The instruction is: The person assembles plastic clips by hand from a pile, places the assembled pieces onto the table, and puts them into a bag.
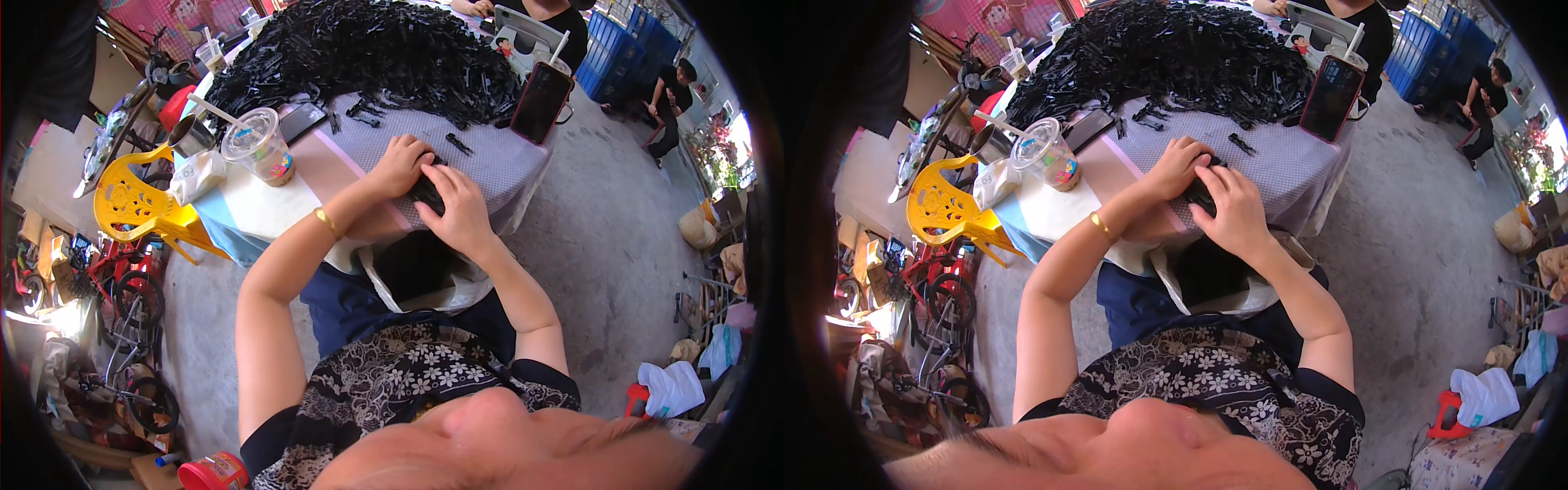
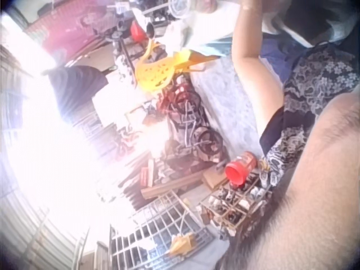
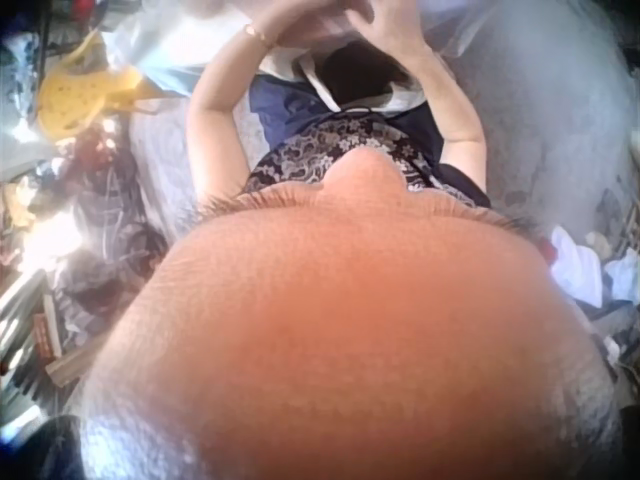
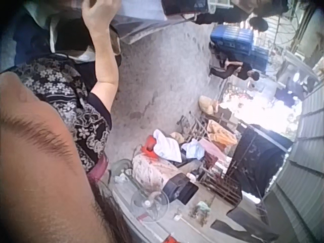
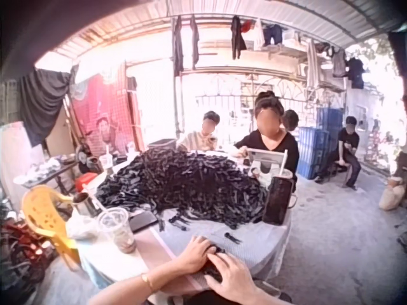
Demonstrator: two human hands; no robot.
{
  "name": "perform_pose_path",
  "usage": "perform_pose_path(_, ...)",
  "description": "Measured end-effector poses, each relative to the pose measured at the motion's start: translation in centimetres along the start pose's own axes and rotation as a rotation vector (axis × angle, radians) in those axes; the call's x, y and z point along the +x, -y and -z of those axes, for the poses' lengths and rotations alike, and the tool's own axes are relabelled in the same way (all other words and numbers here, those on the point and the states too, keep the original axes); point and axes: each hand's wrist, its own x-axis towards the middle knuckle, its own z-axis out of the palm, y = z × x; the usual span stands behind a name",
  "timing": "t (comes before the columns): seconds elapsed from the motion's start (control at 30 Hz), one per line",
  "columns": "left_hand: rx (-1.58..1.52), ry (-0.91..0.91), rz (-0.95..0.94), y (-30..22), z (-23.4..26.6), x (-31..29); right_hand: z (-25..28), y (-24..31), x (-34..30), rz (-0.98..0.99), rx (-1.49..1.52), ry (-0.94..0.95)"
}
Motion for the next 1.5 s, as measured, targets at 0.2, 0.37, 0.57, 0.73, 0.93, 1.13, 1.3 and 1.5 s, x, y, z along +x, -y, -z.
perform_pose_path(0.2, 0.017, -0.127, 0.078, -7.5, 1.4, -4.2, 1.2, 1.5, -4.4, 0.112, -0.088, 0.031)
perform_pose_path(0.37, 0.164, -0.102, -0.126, -10.7, 0.6, -6.8, 1.0, 0.7, -8.9, 0.161, -0.055, -0.028)
perform_pose_path(0.57, 0.214, 0.1, -0.353, -11.5, -1.4, -9.5, -1.4, -1.8, -13.4, -0.006, -0.205, 0.237)
perform_pose_path(0.73, 0.038, -0.235, 0.021, -9.7, 3.0, -10.5, -0.2, -2.4, -14.1, -0.186, -0.028, 0.642)
perform_pose_path(0.93, 0.406, -0.978, 0.628, 0.7, 11.9, -12.9, 1.6, -0.3, -9.7, -0.05, 0.207, 0.388)
perform_pose_path(1.13, -0.196, -0.733, 0.601, 4.5, 14.3, -12.1, 1.8, 3.0, -3.5, 0.245, 0.325, 0.236)
perform_pose_path(1.3, -0.162, -0.737, 0.53, 3.0, 12.8, -11.6, 1.9, 3.6, -0.7, 0.303, 0.311, 0.147)
perform_pose_path(1.5, -0.036, -0.603, 0.425, -3.4, 8.9, -10.5, 3.4, 3.8, 3.8, 0.067, 0.558, -0.103)
